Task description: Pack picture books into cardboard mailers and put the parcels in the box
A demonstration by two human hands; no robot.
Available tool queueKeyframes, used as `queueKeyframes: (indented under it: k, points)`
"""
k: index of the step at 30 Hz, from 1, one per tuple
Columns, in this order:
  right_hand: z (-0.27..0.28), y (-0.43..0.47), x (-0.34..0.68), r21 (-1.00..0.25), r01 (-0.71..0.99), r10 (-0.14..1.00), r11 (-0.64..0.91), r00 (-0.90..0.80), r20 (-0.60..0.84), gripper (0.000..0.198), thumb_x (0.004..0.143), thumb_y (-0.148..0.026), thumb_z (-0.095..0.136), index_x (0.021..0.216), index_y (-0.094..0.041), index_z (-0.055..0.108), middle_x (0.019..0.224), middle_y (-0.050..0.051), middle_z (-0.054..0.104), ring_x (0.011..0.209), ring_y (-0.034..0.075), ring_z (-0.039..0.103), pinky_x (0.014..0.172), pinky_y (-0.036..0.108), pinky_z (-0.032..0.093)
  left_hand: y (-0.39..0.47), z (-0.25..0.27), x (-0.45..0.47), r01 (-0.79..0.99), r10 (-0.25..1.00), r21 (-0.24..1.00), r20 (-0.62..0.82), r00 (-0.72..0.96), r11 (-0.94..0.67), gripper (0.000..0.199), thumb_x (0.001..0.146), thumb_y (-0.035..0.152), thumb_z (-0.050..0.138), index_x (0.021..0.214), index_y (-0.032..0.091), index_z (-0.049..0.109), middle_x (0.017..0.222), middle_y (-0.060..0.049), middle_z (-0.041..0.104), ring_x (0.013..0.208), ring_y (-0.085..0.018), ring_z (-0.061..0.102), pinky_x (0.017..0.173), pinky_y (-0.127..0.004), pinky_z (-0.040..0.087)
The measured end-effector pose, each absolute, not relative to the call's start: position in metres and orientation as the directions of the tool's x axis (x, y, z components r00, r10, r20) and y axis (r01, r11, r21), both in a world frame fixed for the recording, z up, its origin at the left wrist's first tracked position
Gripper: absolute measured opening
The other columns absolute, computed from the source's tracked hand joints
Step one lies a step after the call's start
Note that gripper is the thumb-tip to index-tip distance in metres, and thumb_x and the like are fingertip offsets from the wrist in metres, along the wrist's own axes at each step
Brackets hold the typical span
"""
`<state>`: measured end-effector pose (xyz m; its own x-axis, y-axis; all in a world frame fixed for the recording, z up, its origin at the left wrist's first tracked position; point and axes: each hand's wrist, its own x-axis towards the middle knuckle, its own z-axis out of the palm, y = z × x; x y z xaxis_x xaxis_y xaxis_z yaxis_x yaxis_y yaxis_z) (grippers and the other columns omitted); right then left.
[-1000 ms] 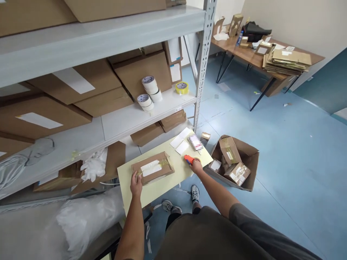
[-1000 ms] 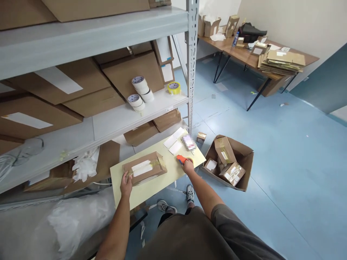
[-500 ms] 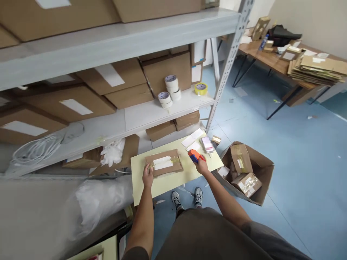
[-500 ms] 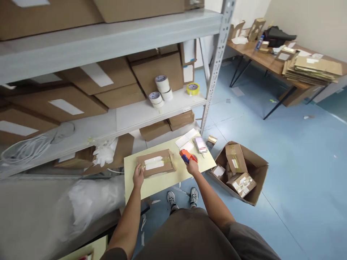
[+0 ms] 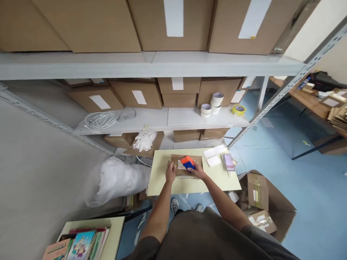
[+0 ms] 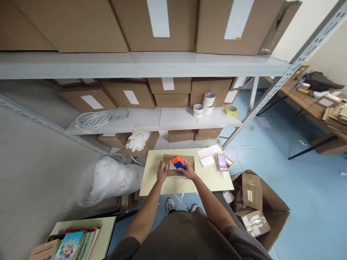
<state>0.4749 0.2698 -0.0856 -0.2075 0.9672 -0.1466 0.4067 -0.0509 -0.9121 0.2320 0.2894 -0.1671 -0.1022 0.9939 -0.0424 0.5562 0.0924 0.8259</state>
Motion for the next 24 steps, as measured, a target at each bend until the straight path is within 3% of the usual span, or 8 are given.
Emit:
queueKeyframes:
  k: [6, 9, 12, 14, 16, 19, 24]
  points:
    - [-0.091, 0.264, 0.477, -0.958, 0.264, 0.970, -0.114, -0.181, -0.165, 0.052, 0.077, -0.068, 0.078, 0.095, -0.021, 0.067, 0.088, 0.003, 0.066, 0.085, 0.024, 0.060, 0.082, 0.036, 0.051, 0.289, -0.146, 0.231, 0.552, 0.985, 0.828, -0.008, -0.172, 0.103, 0.050, 0.096, 0.047, 0.062, 0.139, 0.022, 0.068, 0.172, -0.015, 0.037, 0.156, -0.039, 0.037, 0.124, -0.054, 0.037]
    - [-0.082, 0.265, 0.474, -0.961, 0.252, 0.969, -0.114, -0.185, -0.163, 0.051, 0.075, -0.068, 0.080, 0.090, -0.021, 0.066, 0.084, 0.002, 0.064, 0.082, 0.023, 0.059, 0.079, 0.036, 0.050, 0.305, -0.117, 0.231, 0.443, 0.981, 0.894, 0.018, -0.193, 0.071, 0.052, 0.097, 0.056, 0.059, 0.133, 0.021, 0.073, 0.157, -0.018, 0.057, 0.149, -0.036, 0.048, 0.122, -0.052, 0.040]
    - [-0.070, 0.268, 0.471, -0.953, 0.275, 0.959, -0.124, -0.213, -0.186, 0.054, 0.073, -0.071, 0.080, 0.086, -0.021, 0.064, 0.079, 0.001, 0.062, 0.079, 0.022, 0.057, 0.075, 0.034, 0.047, 0.326, -0.083, 0.234, 0.174, 0.992, 0.980, -0.110, 0.059, 0.099, 0.058, 0.097, 0.067, 0.055, 0.118, 0.018, 0.079, 0.125, -0.017, 0.077, 0.123, -0.031, 0.070, 0.107, -0.044, 0.054]
    - [-0.060, 0.269, 0.470, -0.946, 0.300, 0.954, -0.121, -0.230, -0.195, 0.054, 0.074, -0.071, 0.080, 0.087, -0.021, 0.064, 0.080, 0.001, 0.063, 0.078, 0.021, 0.056, 0.075, 0.033, 0.046, 0.337, -0.063, 0.233, 0.069, 0.957, 0.993, -0.113, 0.269, 0.098, 0.058, 0.090, 0.070, 0.065, 0.108, 0.017, 0.082, 0.115, -0.014, 0.081, 0.112, -0.029, 0.074, 0.099, -0.040, 0.057]
    - [-0.049, 0.269, 0.468, -0.936, 0.334, 0.951, -0.109, -0.240, -0.196, 0.053, 0.076, -0.070, 0.079, 0.090, -0.021, 0.065, 0.083, 0.001, 0.064, 0.079, 0.021, 0.056, 0.075, 0.033, 0.046, 0.343, -0.049, 0.228, 0.020, 0.937, 0.997, -0.083, 0.339, 0.081, 0.053, 0.085, 0.067, 0.072, 0.101, 0.018, 0.084, 0.109, -0.013, 0.082, 0.106, -0.028, 0.075, 0.095, -0.038, 0.058]
    - [-0.033, 0.267, 0.463, -0.899, 0.430, 0.947, -0.089, -0.243, -0.210, 0.050, 0.080, -0.068, 0.076, 0.095, -0.021, 0.067, 0.085, 0.001, 0.066, 0.078, 0.020, 0.057, 0.075, 0.032, 0.045, 0.343, -0.038, 0.216, 0.028, 0.954, 0.998, -0.061, 0.292, 0.055, 0.045, 0.085, 0.061, 0.074, 0.096, 0.019, 0.085, 0.100, -0.011, 0.083, 0.097, -0.027, 0.076, 0.089, -0.036, 0.059]
    - [-0.012, 0.268, 0.439, -0.786, 0.615, 0.938, -0.064, -0.231, -0.257, 0.052, 0.091, -0.070, 0.062, 0.108, -0.022, 0.069, 0.092, 0.005, 0.072, 0.082, 0.023, 0.063, 0.076, 0.032, 0.046, 0.331, -0.043, 0.200, 0.181, 0.988, 0.983, -0.052, 0.142, 0.025, 0.042, 0.093, 0.054, 0.062, 0.088, 0.018, 0.082, 0.087, -0.009, 0.081, 0.083, -0.024, 0.073, 0.078, -0.033, 0.057]
